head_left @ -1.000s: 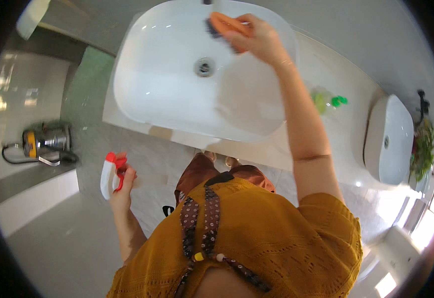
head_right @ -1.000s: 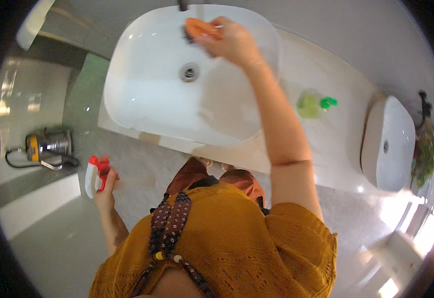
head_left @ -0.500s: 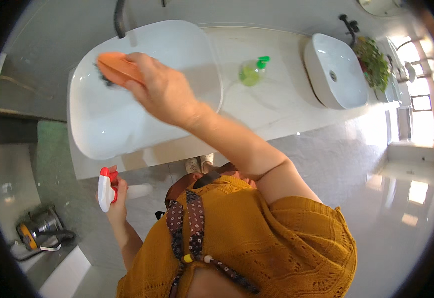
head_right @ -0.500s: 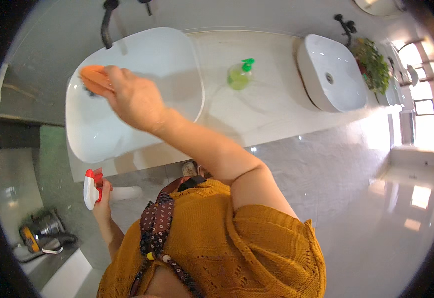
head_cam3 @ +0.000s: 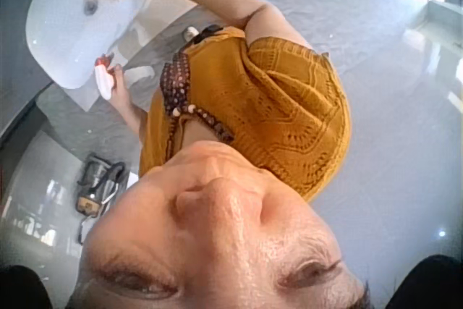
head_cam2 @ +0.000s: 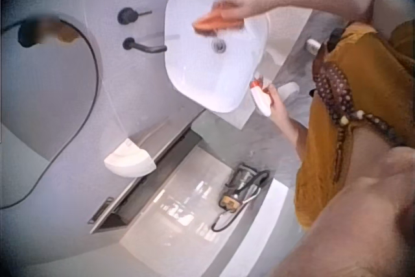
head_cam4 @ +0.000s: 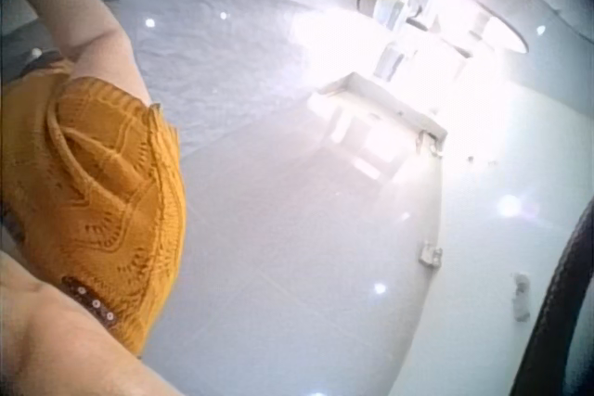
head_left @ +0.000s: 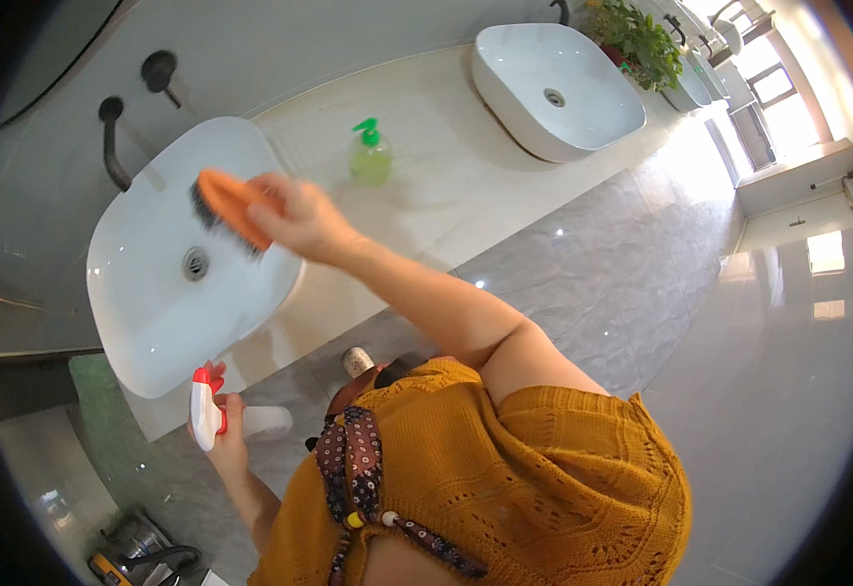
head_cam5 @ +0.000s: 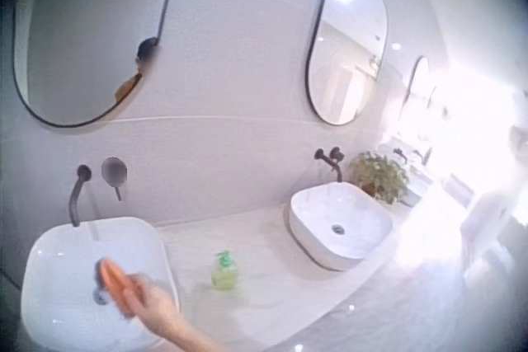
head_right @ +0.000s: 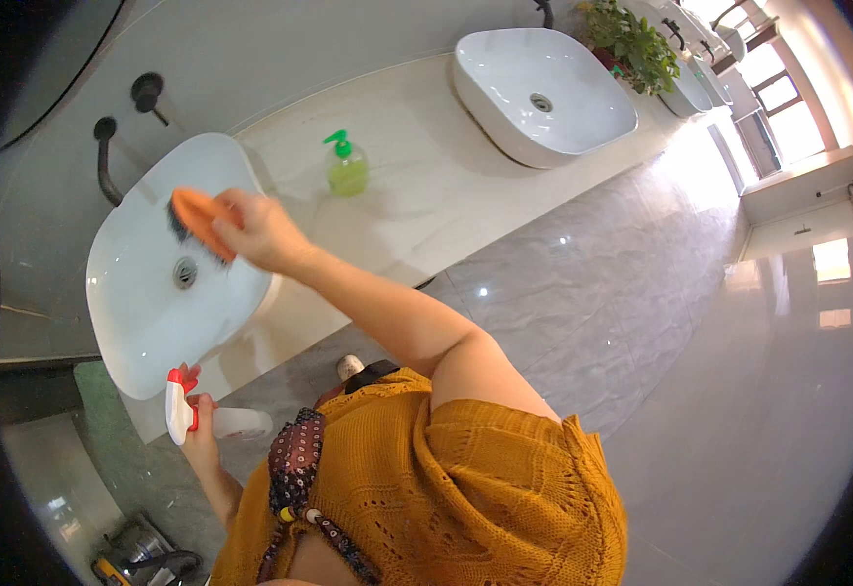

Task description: The person washes their hands at a sink, then retrieves a spray bottle and a scrub brush. They spray the sink basin and scrub it thoroughly, rinsing the brush under running water. The person repeats this process on a second adjacent sink.

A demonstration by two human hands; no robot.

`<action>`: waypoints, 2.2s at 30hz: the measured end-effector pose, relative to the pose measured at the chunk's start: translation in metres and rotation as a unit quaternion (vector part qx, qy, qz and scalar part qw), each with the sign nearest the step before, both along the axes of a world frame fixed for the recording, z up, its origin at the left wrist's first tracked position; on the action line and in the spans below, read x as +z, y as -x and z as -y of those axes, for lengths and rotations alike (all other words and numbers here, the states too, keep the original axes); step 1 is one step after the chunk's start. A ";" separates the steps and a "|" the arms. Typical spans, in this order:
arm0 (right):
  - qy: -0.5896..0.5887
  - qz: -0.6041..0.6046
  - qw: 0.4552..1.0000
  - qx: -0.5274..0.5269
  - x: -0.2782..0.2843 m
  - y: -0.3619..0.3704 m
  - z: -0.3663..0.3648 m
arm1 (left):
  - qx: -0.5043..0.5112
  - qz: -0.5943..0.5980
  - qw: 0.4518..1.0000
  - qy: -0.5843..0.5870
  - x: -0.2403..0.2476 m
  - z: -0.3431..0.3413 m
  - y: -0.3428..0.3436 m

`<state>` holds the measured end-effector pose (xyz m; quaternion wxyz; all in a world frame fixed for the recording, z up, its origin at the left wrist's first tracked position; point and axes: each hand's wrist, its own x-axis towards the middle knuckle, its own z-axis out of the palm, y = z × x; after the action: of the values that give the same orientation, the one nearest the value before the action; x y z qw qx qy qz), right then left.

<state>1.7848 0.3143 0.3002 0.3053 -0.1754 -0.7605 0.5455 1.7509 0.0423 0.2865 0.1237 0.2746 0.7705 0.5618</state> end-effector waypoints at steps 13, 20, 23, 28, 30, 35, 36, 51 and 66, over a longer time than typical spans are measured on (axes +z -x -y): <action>-0.204 0.180 0.891 -0.364 -0.096 -0.285 -0.370 | -0.148 0.000 0.987 -0.060 0.043 -0.252 -0.145; -0.084 0.264 0.903 -0.328 -0.110 -0.295 -0.379 | -0.257 0.064 0.964 -0.005 0.061 -0.386 -0.183; -0.044 0.286 0.889 -0.354 -0.100 -0.292 -0.364 | -0.274 0.088 0.954 0.083 0.045 -0.430 -0.182; 0.088 0.214 0.919 -0.318 -0.102 -0.305 -0.386 | -0.285 0.108 0.937 0.171 0.012 -0.493 -0.158; 0.134 0.225 0.921 -0.288 -0.085 -0.316 -0.384 | -0.295 0.113 0.936 0.158 -0.002 -0.508 -0.144; -0.044 0.277 0.910 -0.305 -0.088 -0.350 -0.419 | -0.271 0.106 0.950 0.112 0.013 -0.539 -0.145; 0.090 0.277 0.919 -0.267 -0.087 -0.356 -0.419 | -0.269 0.114 0.950 0.112 0.012 -0.543 -0.141; 0.183 0.206 0.961 0.007 -0.074 -0.393 -0.460 | -0.207 0.027 0.955 0.210 0.021 -0.589 -0.214; -0.357 0.437 0.797 0.215 -0.063 -0.406 -0.589 | 0.156 0.143 0.977 0.016 -0.016 -0.500 -0.318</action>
<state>2.1903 0.9035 0.2376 -0.1437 -0.1053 -0.9721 0.1524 2.0694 0.5421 0.2710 0.1478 0.0654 0.7869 0.5956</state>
